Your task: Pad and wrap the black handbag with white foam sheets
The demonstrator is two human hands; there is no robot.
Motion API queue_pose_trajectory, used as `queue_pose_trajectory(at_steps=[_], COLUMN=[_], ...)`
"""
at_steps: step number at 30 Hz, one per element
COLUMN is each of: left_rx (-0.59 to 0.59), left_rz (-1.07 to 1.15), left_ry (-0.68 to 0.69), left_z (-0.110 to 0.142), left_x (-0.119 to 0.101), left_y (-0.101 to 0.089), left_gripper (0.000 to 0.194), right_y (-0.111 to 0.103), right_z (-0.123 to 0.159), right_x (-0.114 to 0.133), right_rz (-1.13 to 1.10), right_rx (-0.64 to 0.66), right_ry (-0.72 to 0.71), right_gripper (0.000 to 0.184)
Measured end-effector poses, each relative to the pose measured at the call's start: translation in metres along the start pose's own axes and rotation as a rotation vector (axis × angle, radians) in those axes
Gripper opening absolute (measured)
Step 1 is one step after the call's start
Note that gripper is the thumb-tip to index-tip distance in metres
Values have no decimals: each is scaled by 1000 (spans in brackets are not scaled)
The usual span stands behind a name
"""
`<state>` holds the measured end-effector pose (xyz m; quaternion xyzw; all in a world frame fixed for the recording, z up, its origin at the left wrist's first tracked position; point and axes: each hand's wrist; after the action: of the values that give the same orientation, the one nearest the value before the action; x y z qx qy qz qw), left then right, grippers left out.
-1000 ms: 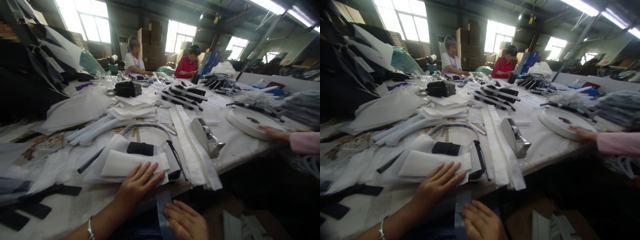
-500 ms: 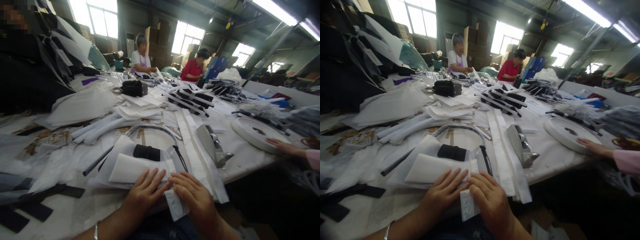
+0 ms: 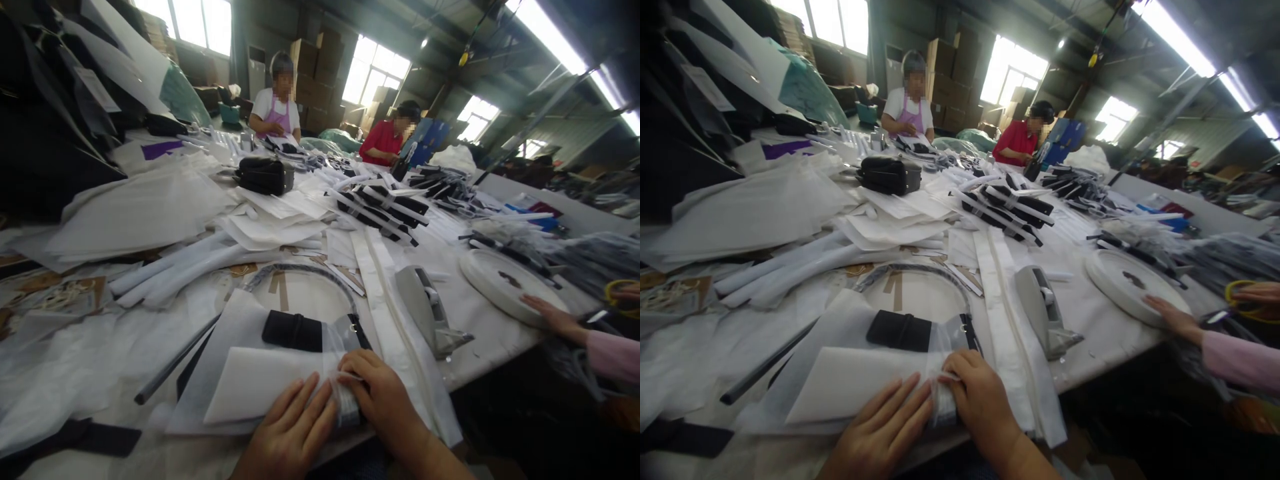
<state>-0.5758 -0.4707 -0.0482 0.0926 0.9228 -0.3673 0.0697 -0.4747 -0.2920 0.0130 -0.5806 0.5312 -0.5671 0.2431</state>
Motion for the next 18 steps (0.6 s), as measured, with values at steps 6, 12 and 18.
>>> queue_pose_trajectory(at_steps=[6,12,18], left_rx=[-7,22,165], left_rz=[31,26,-57], left_ry=[10,44,103], left_z=[-8,-11,-7], left_x=[4,10,14], left_y=[-4,-10,-15], left_gripper=[34,37,37], right_y=[-3,-1,6], right_z=[-10,-18,-25], right_x=[-3,-5,-6], right_rz=[-45,-41,-99], right_rx=[137,219,237], right_ry=[112,220,307], right_gripper=[17,23,20])
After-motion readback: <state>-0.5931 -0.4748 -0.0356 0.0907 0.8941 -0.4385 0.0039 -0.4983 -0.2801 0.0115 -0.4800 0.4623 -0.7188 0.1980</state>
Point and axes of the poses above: each hand's wrist, its own z-axis away from the middle knuckle, its own y-axis out of the palm, x = y × z, and after that the axes turned 10 degrees about z, right-handed
